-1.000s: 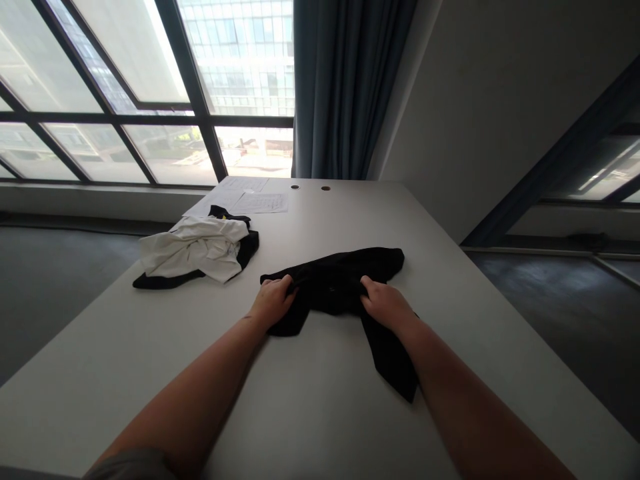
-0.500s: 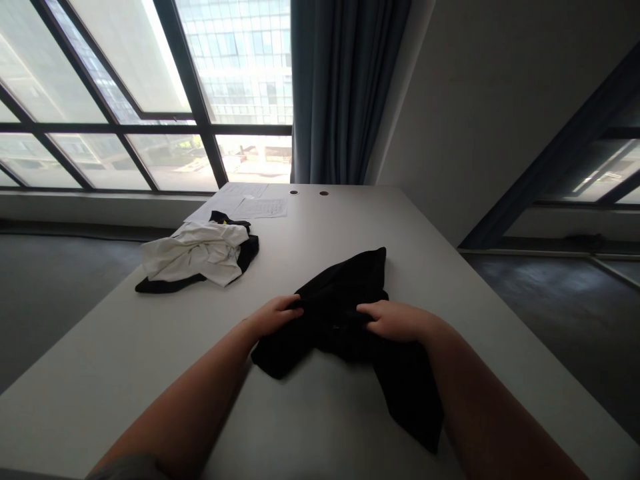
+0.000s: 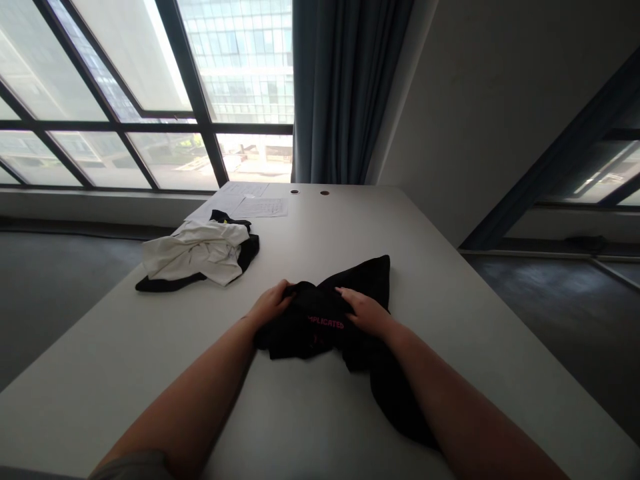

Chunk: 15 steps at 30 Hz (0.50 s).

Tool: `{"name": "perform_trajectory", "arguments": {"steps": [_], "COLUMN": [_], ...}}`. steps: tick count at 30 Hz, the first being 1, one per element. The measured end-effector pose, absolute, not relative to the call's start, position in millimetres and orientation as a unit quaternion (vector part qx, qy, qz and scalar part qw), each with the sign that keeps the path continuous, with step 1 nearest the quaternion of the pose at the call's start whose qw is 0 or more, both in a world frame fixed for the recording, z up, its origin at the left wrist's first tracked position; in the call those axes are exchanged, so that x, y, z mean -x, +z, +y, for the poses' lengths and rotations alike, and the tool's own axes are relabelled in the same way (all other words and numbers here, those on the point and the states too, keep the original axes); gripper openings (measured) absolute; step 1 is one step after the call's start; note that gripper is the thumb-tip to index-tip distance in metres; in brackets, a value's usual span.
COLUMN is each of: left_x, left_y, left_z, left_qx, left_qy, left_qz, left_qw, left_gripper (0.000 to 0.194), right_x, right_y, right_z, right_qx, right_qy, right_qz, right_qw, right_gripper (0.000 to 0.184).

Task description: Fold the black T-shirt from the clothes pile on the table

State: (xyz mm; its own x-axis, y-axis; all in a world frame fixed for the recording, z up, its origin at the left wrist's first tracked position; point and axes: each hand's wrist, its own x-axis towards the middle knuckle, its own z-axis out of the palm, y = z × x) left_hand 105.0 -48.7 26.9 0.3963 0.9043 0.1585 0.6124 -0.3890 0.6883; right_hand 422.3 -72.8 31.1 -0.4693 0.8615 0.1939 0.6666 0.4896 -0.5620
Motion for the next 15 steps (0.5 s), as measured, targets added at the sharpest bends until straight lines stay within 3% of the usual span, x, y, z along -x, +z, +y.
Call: {"name": "perform_trajectory", "arguments": {"steps": [6, 11, 15], "left_x": [-106, -108, -110], "left_y": [28, 32, 35], "left_z": [-54, -56, -59], "left_qx": [-0.797, -0.801, -0.813], "left_qy": [0.219, 0.227, 0.211], "left_qz": [0.498, 0.485, 0.47], "left_qw": [0.261, 0.267, 0.271], "left_gripper": [0.018, 0.014, 0.014], "right_x": [-426, -424, -420], "right_y": [31, 35, 48], "right_z": [-75, -77, -83], "right_qx": [0.406, 0.424, 0.462], "right_qy": [0.23, 0.249, 0.254], "right_qz": [-0.851, -0.847, -0.836], "right_qw": [0.24, 0.201, 0.152], "right_gripper": [0.036, 0.047, 0.026]}}
